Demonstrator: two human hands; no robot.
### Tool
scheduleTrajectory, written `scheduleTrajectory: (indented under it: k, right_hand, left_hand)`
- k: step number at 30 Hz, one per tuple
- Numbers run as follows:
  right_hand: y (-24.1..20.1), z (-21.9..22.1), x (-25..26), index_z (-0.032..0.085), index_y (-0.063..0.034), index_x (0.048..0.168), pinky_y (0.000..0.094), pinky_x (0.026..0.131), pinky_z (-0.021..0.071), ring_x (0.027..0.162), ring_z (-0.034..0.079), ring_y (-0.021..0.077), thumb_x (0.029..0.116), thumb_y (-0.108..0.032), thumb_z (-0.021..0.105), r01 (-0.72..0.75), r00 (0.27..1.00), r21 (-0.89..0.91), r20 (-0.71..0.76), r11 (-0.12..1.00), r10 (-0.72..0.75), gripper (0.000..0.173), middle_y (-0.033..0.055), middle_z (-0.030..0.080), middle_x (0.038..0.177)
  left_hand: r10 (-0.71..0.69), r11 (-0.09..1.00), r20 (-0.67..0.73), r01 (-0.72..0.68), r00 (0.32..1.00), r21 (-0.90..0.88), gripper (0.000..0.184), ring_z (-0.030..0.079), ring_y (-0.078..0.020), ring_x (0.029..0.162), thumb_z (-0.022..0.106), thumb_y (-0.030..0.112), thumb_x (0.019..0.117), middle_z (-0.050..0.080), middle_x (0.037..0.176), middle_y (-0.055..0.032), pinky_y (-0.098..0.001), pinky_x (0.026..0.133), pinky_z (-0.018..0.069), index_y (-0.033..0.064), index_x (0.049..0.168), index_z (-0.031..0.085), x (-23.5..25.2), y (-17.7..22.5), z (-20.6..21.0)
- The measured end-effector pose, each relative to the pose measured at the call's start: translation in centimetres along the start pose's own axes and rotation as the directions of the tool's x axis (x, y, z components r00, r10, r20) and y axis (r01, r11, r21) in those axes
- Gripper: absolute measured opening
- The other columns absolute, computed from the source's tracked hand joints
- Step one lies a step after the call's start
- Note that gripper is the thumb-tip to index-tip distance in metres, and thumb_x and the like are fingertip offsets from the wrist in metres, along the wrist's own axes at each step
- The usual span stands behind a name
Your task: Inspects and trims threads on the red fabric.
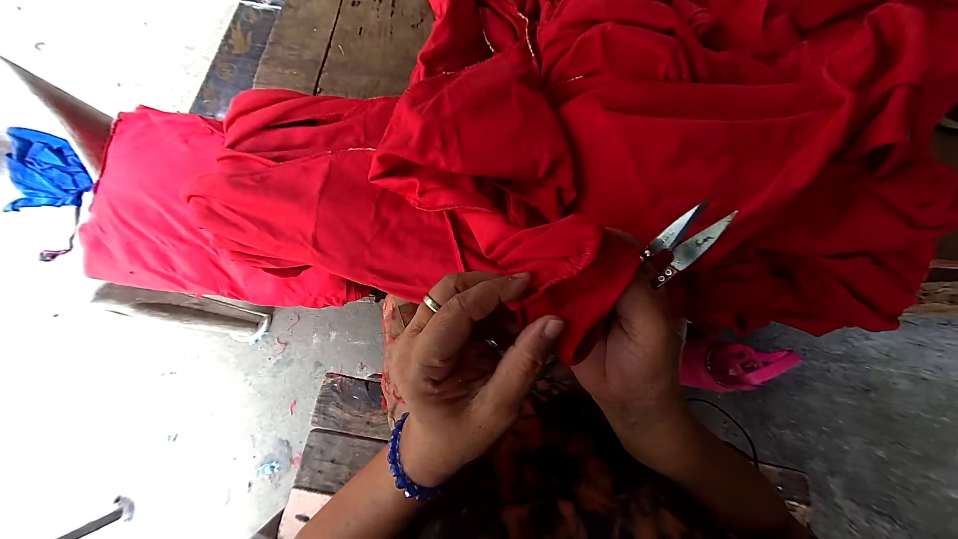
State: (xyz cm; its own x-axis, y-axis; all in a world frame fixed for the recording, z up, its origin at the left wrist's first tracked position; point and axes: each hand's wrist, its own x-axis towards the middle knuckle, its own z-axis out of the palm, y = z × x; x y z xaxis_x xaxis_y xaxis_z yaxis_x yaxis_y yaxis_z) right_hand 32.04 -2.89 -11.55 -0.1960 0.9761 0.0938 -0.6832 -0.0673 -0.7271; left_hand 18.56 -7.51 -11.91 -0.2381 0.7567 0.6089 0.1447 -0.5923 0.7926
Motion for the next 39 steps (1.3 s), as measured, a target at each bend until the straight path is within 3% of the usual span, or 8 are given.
scheduleTrajectory:
  k: [5, 9, 12, 15, 27, 30, 32, 39]
  right_hand:
    - [0.0, 0.8, -0.5, 0.072, -0.0182, 0.118, 0.0237, 0.076, 0.0606, 0.089, 0.071, 0.0054, 0.1071, -0.018, 0.052, 0.014, 0.999, -0.096, 0.045, 0.995, -0.010, 0.023, -0.0015, 0.073, 0.099]
    - [-0.2, 1.4, -0.6, 0.073, -0.0169, 0.117, 0.0246, 0.077, 0.0616, 0.089, 0.072, 0.0059, 0.1075, -0.018, 0.051, 0.005, 0.999, -0.109, 0.042, 0.994, 0.000, 0.024, -0.0012, 0.074, 0.098]
    - [-0.3, 1.6, -0.4, 0.072, -0.0153, 0.117, 0.0241, 0.075, 0.0606, 0.088, 0.070, 0.0063, 0.1085, -0.019, 0.049, 0.010, 0.999, -0.100, 0.037, 0.995, -0.007, 0.025, 0.0001, 0.072, 0.098]
    - [-0.6, 1.6, -0.3, 0.072, -0.0158, 0.117, 0.0224, 0.070, 0.0597, 0.082, 0.069, 0.0056, 0.1083, -0.020, 0.049, -0.009, 1.000, -0.085, 0.029, 0.996, 0.011, 0.024, 0.0000, 0.071, 0.095]
    - [-1.6, 0.9, 0.3, 0.070, -0.0165, 0.118, 0.0173, 0.060, 0.0552, 0.066, 0.063, 0.0014, 0.1059, -0.018, 0.055, 0.110, 0.994, -0.112, 0.018, 0.988, -0.109, 0.019, -0.0024, 0.069, 0.086]
    - [-2.5, 0.3, 0.1, 0.067, -0.0237, 0.115, 0.0123, 0.048, 0.0394, 0.052, 0.045, -0.0038, 0.1020, -0.039, 0.057, 0.179, 0.981, -0.113, 0.097, 0.977, -0.168, 0.022, -0.0107, 0.059, 0.075]
    - [-3.3, -0.2, -0.7, 0.066, -0.0239, 0.113, 0.0153, 0.055, 0.0417, 0.063, 0.050, -0.0011, 0.1025, -0.051, 0.052, 0.201, 0.959, -0.102, 0.225, 0.974, -0.174, 0.033, -0.0096, 0.062, 0.093]
    - [-1.8, 0.5, -2.5, 0.063, -0.0120, 0.106, 0.0092, 0.055, 0.0356, 0.062, 0.044, -0.0075, 0.1079, -0.041, 0.048, -0.299, 0.858, -0.036, 0.428, 0.954, 0.285, 0.033, -0.0118, 0.053, 0.079]
  left_hand:
    - [0.015, 0.997, -0.085, -0.008, 0.996, 0.082, 0.023, 0.073, -0.0100, 0.084, 0.079, 0.001, 0.0863, 0.074, 0.103, -0.0055, -0.0261, 0.074, 0.0646, -0.0025, 0.107, 0.071, 0.0, 0.1, 0.3]
    - [0.057, 0.986, -0.061, -0.047, 0.997, 0.162, 0.013, 0.068, -0.0036, 0.083, 0.062, 0.002, 0.0998, 0.072, 0.097, -0.0034, -0.0192, 0.073, 0.0582, -0.0042, 0.108, 0.070, 0.0, 0.2, -0.2]
    - [-0.120, 0.983, -0.085, 0.107, 0.989, -0.146, 0.014, 0.068, -0.0046, 0.065, 0.055, 0.006, 0.1054, 0.071, 0.082, 0.0005, -0.0207, 0.058, 0.0598, 0.0033, 0.108, 0.069, 0.0, 0.6, 0.1]
    - [-0.268, 0.897, -0.062, 0.226, 0.961, -0.381, 0.015, 0.072, -0.0088, 0.074, 0.052, 0.008, 0.1068, 0.071, 0.088, -0.0009, -0.0256, 0.066, 0.0637, 0.0071, 0.107, 0.067, 0.1, 0.8, 0.1]
    - [-0.390, 0.680, 0.081, 0.347, 0.917, -0.646, 0.019, 0.073, -0.0099, 0.085, 0.045, 0.017, 0.1102, 0.072, 0.098, -0.0039, -0.0270, 0.076, 0.0634, 0.0113, 0.106, 0.062, 0.9, 1.7, 0.7]
    - [-0.397, 0.655, 0.064, 0.332, 0.916, -0.679, 0.019, 0.074, -0.0110, 0.089, 0.046, 0.019, 0.1099, 0.072, 0.098, -0.0034, -0.0297, 0.081, 0.0633, 0.0124, 0.105, 0.063, 1.7, 1.6, 1.0]
    - [-0.386, 0.663, 0.053, 0.317, 0.921, -0.679, 0.019, 0.074, -0.0117, 0.092, 0.045, 0.020, 0.1101, 0.072, 0.099, -0.0035, -0.0300, 0.083, 0.0627, 0.0129, 0.106, 0.063, 2.3, 1.4, 1.0]
    - [-0.314, 0.716, 0.030, 0.257, 0.949, -0.649, 0.018, 0.073, -0.0138, 0.095, 0.044, 0.021, 0.1106, 0.070, 0.099, -0.0019, -0.0347, 0.088, 0.0619, 0.0140, 0.107, 0.060, 3.5, 1.1, 1.3]
